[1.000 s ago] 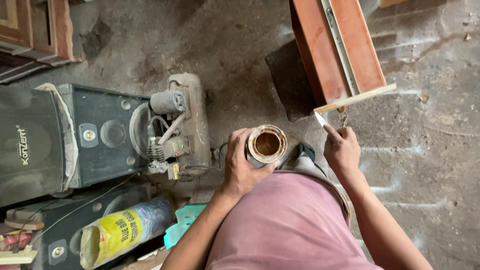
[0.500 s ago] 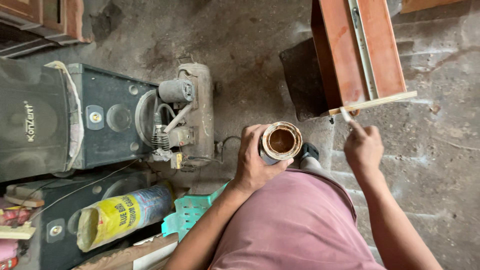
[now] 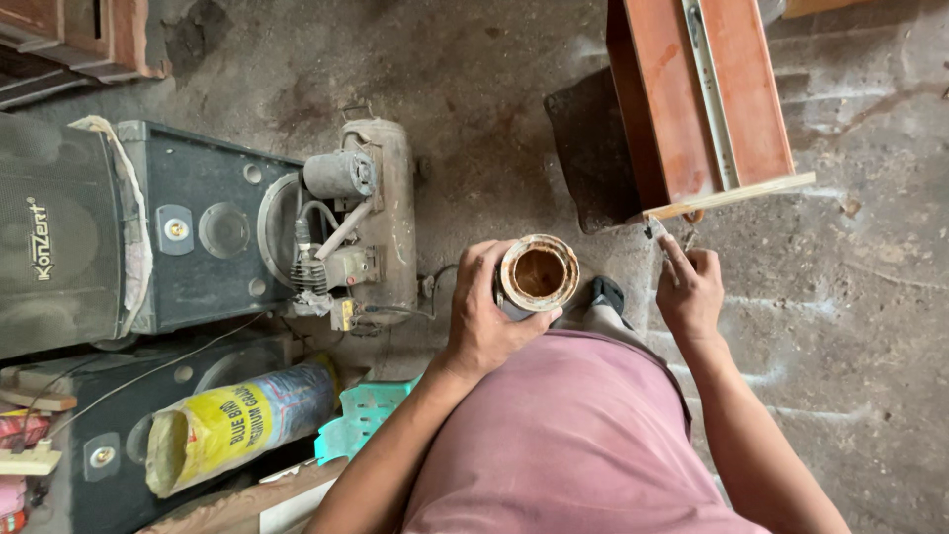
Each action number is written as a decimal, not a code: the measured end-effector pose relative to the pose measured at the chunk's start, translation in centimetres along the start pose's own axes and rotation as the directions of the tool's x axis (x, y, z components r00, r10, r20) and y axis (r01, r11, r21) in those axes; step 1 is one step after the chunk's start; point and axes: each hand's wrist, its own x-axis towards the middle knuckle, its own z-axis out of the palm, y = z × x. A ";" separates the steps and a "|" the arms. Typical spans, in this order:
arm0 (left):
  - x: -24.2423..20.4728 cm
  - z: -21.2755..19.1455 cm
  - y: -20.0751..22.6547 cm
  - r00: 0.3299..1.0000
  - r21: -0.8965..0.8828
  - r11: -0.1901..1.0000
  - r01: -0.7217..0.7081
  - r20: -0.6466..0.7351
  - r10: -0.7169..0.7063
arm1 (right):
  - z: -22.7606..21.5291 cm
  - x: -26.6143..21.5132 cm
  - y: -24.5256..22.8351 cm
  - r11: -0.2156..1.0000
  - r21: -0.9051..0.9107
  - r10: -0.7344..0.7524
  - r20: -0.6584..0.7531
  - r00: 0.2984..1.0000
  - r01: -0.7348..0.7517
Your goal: The person paints the edge of a wooden drawer using a small brush, dipping the brush into a can of paint held in the other hand.
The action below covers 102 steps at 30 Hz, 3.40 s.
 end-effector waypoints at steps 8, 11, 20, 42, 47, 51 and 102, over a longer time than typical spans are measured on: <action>0.2 0.0 0.2 1.000 -0.021 1.000 -0.017 0.018 0.018 | -3.2 0.6 0.2 0.995 -0.092 -0.019 0.051 0.998 0.024; 0.4 0.2 0.2 0.999 -0.021 0.999 -0.024 0.022 0.024 | -2.9 1.5 -0.3 0.992 -0.120 -0.027 0.092 0.995 0.038; 0.0 0.6 0.4 1.000 -0.040 0.999 -0.020 0.012 0.021 | -2.9 1.6 -0.9 0.993 -0.120 0.037 0.126 0.991 -0.021; 0.1 1.1 0.8 0.998 -0.043 0.998 -0.044 0.031 0.045 | -2.8 1.8 -1.9 0.998 -0.056 0.033 0.091 0.995 -0.028; 0.4 0.7 1.0 0.999 -0.037 0.998 -0.044 0.026 0.045 | -3.0 2.4 -1.8 0.983 -0.053 0.176 0.045 0.983 -0.173; 0.4 0.6 1.2 0.998 -0.033 0.998 -0.043 0.045 0.045 | -3.2 2.2 -1.4 0.985 -0.142 0.111 0.117 0.987 -0.094; -1.2 -1.1 1.2 0.999 0.053 0.998 -0.017 -0.045 0.020 | -3.8 5.0 10.0 0.995 -0.100 0.015 0.129 0.991 -0.002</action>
